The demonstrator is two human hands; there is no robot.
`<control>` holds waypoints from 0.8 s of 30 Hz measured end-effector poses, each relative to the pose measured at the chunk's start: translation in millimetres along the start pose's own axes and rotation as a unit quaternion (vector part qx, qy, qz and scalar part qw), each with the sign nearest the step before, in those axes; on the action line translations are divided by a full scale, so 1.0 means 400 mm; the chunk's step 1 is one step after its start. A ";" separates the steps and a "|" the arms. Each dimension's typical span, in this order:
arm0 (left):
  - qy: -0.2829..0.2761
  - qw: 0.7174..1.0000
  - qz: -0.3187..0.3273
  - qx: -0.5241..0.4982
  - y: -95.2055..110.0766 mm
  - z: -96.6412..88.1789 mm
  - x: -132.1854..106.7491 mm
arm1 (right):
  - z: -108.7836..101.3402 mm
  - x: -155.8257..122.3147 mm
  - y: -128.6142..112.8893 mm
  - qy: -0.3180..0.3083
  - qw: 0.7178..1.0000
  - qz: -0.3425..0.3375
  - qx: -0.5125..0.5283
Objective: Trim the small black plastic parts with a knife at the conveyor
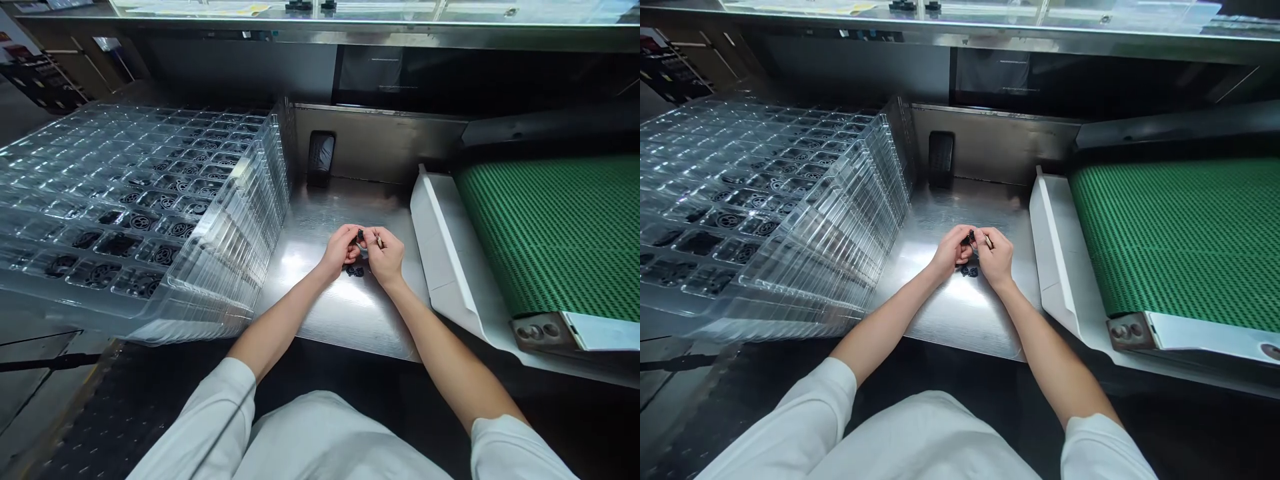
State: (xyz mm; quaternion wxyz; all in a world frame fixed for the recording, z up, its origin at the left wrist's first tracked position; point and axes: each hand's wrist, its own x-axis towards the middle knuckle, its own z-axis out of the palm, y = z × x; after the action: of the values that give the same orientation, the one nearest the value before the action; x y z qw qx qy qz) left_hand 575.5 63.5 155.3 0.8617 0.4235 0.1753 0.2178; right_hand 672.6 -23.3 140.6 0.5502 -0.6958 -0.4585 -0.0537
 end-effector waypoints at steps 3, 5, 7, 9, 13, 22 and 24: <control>-0.022 1.000 -0.002 -0.009 0.004 -0.005 -0.001 | -0.003 0.001 -0.003 -0.003 1.000 0.023 0.003; -0.028 0.999 -0.001 -0.021 0.007 -0.008 -0.001 | -0.004 0.003 -0.008 -0.005 1.000 0.027 0.014; -0.030 0.999 -0.003 -0.028 0.010 -0.008 -0.003 | -0.006 0.006 -0.013 -0.006 0.999 0.023 0.024; -0.030 0.999 -0.006 -0.031 0.011 -0.007 -0.004 | -0.007 0.008 -0.016 -0.005 0.999 0.020 0.033; -0.032 0.999 -0.002 -0.038 0.010 -0.007 -0.005 | -0.006 0.007 -0.017 -0.004 0.998 0.036 0.052; -0.035 0.998 0.002 -0.057 0.014 -0.001 -0.013 | -0.007 0.009 -0.021 -0.009 0.994 0.053 0.091; -0.039 0.997 0.003 -0.061 0.016 0.001 -0.015 | -0.009 0.010 -0.023 -0.008 0.995 0.053 0.089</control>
State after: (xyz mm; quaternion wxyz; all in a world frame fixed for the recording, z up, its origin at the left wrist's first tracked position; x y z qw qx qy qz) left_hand 569.1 63.6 161.2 0.8912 0.3793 0.1267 0.2141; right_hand 669.9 -24.2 150.7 0.6081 -0.6678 -0.4286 0.0216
